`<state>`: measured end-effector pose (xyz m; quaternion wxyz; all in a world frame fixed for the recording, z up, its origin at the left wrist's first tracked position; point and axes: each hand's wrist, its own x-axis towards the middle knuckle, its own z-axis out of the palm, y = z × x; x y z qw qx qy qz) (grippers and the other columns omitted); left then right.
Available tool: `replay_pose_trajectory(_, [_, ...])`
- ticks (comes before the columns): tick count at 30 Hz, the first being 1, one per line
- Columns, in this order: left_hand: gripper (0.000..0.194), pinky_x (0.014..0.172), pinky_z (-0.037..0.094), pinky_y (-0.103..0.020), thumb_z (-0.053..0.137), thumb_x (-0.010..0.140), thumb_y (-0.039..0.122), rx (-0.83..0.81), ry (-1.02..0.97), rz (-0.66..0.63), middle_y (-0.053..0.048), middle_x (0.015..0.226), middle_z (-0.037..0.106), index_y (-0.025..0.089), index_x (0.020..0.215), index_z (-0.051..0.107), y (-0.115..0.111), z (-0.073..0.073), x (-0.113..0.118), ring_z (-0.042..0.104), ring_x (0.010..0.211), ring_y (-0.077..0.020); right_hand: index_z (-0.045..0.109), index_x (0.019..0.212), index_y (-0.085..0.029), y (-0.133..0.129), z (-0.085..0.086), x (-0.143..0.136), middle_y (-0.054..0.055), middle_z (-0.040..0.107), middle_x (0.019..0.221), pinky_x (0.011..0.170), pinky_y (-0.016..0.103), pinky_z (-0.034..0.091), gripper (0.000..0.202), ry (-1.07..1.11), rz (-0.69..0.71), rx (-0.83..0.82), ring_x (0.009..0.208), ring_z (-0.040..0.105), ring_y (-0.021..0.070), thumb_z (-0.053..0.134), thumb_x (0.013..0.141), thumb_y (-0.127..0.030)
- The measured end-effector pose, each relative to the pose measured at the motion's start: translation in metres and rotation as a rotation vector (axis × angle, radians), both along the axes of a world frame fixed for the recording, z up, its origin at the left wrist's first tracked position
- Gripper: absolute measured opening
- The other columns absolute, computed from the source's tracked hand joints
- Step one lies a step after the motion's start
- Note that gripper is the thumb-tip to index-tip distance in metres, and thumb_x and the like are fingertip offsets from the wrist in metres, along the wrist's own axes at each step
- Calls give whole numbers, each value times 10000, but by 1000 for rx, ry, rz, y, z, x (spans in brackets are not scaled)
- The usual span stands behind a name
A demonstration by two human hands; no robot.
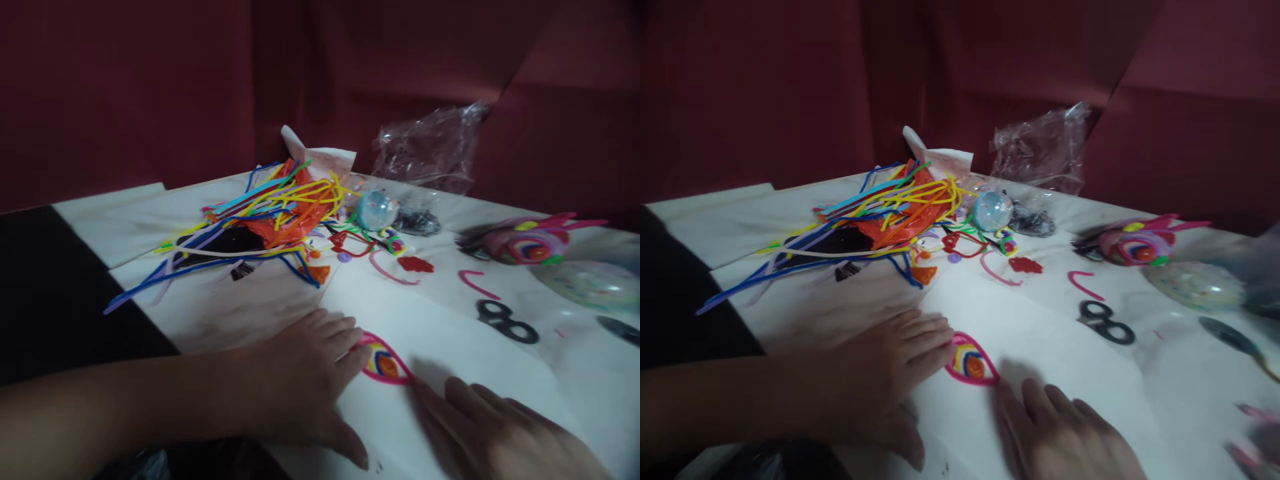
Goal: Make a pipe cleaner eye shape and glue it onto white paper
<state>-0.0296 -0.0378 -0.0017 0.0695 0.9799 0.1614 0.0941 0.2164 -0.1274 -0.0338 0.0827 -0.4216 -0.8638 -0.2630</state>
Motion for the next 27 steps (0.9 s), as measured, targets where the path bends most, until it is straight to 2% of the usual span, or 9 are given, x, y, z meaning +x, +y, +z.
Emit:
replay_pose_trajectory(2, [865,1059,264,-440,472,771,689,-8,15,7,-224,1378,402,33,1331,413,0,1,6,368,1282,-339,539,976,-181,-4,6,-7,63,563,845,473,279,397,294,27,-117,-150,556,532,188,379,763,-57])
replay_pose_trajectory(4, [916,1056,268,-469,446,769,707,-58,88,-14,-245,1417,317,26,1374,352,2,-2,13,332,1303,-359,563,907,-180,-5,10,-16,40,536,773,493,271,376,183,0,-221,-201,548,502,183,500,762,-88])
replay_pose_trajectory(6, [970,1052,265,-497,436,753,726,-107,158,-40,-263,1429,260,16,1399,297,6,-7,19,299,1316,-375,586,889,-173,-4,13,-23,33,517,727,485,281,364,177,-16,-292,-229,566,498,201,581,723,-112])
replay_pose_trajectory(10, [936,1060,256,-501,471,747,707,-124,159,-42,-238,1431,279,67,1409,303,13,-16,23,323,1306,-367,594,833,-158,-1,23,-32,40,529,727,485,290,365,182,-43,-371,-309,592,502,214,639,669,-91])
replay_pose_trajectory(13, [873,1078,233,-487,471,774,675,-113,120,-64,-205,1439,285,110,1417,302,15,-16,22,328,1309,-345,611,853,-149,-2,30,-35,42,538,734,478,303,377,233,-48,-381,-348,592,505,225,662,631,-99])
replay_pose_trajectory(16, [905,1074,203,-532,439,782,690,-161,186,-48,-223,1452,204,84,1428,256,13,-15,23,253,1336,-361,616,883,-152,-3,29,-33,37,542,746,477,307,385,259,-41,-375,-352,596,511,228,650,634,-90])
replay_pose_trajectory(21, [931,1077,136,-569,400,790,704,-218,255,-31,-216,1479,75,107,1452,132,9,-12,25,88,1378,-337,568,1023,-148,-6,13,-22,47,556,821,522,269,375,403,-33,-323,-262,641,522,200,565,634,-40])
replay_pose_trajectory(25, [868,1049,156,-610,430,781,699,-253,219,-73,-204,1492,91,222,1456,164,8,-7,22,60,1376,-356,531,1022,-162,-8,1,-14,25,538,769,513,244,354,420,-26,-271,-188,588,498,175,520,623,-30])
replay_pose_trajectory(27, [856,1043,167,-612,440,780,696,-252,183,-87,-210,1490,128,240,1453,175,8,-6,21,70,1377,-357,520,1006,-170,-9,-3,-11,19,533,758,504,239,346,394,-27,-250,-164,557,483,165,515,635,-37])
